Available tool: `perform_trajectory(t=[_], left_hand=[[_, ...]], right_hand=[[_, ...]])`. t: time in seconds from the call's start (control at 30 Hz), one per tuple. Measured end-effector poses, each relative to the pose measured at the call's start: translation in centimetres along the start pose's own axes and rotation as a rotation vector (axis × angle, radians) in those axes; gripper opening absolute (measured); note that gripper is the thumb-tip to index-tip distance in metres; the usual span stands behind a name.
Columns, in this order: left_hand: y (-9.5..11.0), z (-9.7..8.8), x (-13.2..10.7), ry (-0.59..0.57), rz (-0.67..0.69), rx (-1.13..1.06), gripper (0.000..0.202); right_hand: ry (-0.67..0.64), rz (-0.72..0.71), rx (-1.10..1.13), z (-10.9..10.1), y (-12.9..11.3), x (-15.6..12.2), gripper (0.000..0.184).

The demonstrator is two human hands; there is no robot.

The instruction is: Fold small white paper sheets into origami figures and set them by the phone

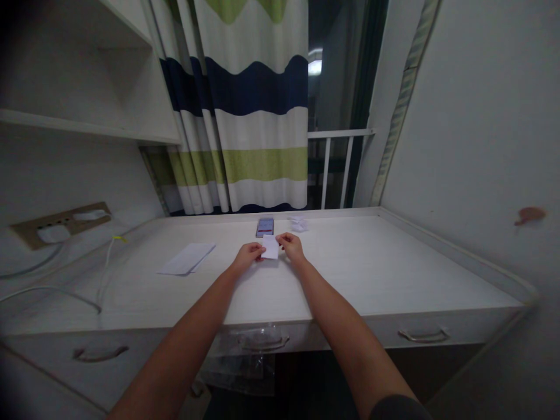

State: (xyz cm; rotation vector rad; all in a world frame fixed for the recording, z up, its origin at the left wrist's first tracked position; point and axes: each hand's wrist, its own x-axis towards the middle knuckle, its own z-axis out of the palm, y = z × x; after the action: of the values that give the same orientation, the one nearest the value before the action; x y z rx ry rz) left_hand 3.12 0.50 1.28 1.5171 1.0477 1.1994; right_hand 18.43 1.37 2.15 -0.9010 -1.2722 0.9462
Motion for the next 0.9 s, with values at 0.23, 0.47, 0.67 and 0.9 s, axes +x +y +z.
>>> perform_trajectory(t=[0.23,0.47,0.67,0.9], left_hand=[[0.09,0.06,-0.2,-0.056,0.003,-0.001,0.022],[-0.26,0.11,0.06,-0.044,-0.057,-0.033,0.02],[-0.27,0.2,0.03,-0.046,-0.074,-0.053,0.016],[-0.04,0.17,-0.19,-0.075,-0.066,-0.048,0.009]], right_hand=[[0.052,0.016,0.023,-0.18,0.26,0.28,0.018],[0.094,0.013,0.009,-0.31,0.56,0.54,0.019],[0.1,0.016,0.005,-0.28,0.55,0.5,0.019],[0.123,0.022,0.018,-0.31,0.57,0.46,0.02]])
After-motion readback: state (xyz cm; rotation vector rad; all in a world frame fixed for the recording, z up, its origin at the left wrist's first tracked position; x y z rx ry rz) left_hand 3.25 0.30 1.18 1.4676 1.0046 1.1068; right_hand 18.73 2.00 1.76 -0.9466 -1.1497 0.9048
